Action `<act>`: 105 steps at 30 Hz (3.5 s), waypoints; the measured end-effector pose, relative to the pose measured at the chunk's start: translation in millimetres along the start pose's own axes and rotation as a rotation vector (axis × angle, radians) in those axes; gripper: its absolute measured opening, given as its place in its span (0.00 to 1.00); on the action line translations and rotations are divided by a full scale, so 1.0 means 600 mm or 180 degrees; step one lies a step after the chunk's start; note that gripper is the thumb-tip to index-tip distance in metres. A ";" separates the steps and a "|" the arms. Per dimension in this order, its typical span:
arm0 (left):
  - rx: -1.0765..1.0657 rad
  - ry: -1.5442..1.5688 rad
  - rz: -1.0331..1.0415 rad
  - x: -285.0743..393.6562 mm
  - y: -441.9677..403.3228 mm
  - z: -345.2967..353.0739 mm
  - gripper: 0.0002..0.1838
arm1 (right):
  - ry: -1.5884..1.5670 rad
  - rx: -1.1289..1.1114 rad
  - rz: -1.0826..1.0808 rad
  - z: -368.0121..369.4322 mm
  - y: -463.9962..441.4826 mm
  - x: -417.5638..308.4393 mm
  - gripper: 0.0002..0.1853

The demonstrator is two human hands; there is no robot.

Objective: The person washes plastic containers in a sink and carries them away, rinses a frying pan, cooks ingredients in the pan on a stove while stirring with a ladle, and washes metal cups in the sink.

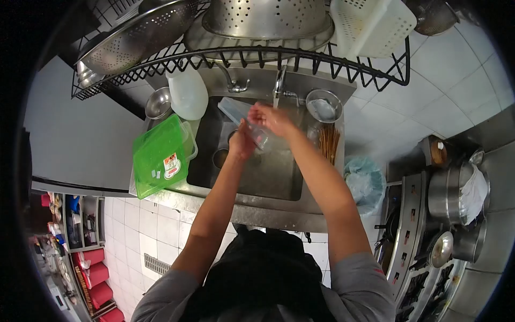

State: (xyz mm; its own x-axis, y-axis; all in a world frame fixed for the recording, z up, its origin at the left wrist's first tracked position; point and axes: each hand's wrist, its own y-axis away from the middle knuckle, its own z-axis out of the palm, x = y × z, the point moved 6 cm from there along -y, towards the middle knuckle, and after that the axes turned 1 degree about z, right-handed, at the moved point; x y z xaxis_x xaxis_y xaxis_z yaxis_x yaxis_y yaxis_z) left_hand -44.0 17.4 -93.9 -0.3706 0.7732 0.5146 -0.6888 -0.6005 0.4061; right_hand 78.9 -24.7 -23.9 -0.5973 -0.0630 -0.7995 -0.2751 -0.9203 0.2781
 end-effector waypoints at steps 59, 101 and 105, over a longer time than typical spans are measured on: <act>0.0825 -0.1218 0.1192 0.581 0.387 -0.488 0.16 | 0.5319 0.2370 -0.4190 0.346 0.419 -0.112 0.29; 0.2129 -0.0891 0.1098 0.360 0.746 -0.635 0.32 | 0.3092 -0.0493 -0.1951 0.558 0.195 0.389 0.23; 0.2232 -0.0580 0.0947 0.348 0.725 -0.655 0.35 | 0.3067 -0.0427 -0.1949 0.541 0.179 0.392 0.17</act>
State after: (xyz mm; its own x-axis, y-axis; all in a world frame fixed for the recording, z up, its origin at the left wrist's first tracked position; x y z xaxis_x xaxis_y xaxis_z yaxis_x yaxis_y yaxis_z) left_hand -665.8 -2.1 -106.8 -0.3282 0.5503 0.7678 0.0003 -0.8128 0.5826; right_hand -336.0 -13.1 -9.4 0.4491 0.1931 -0.8724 -0.2036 -0.9286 -0.3103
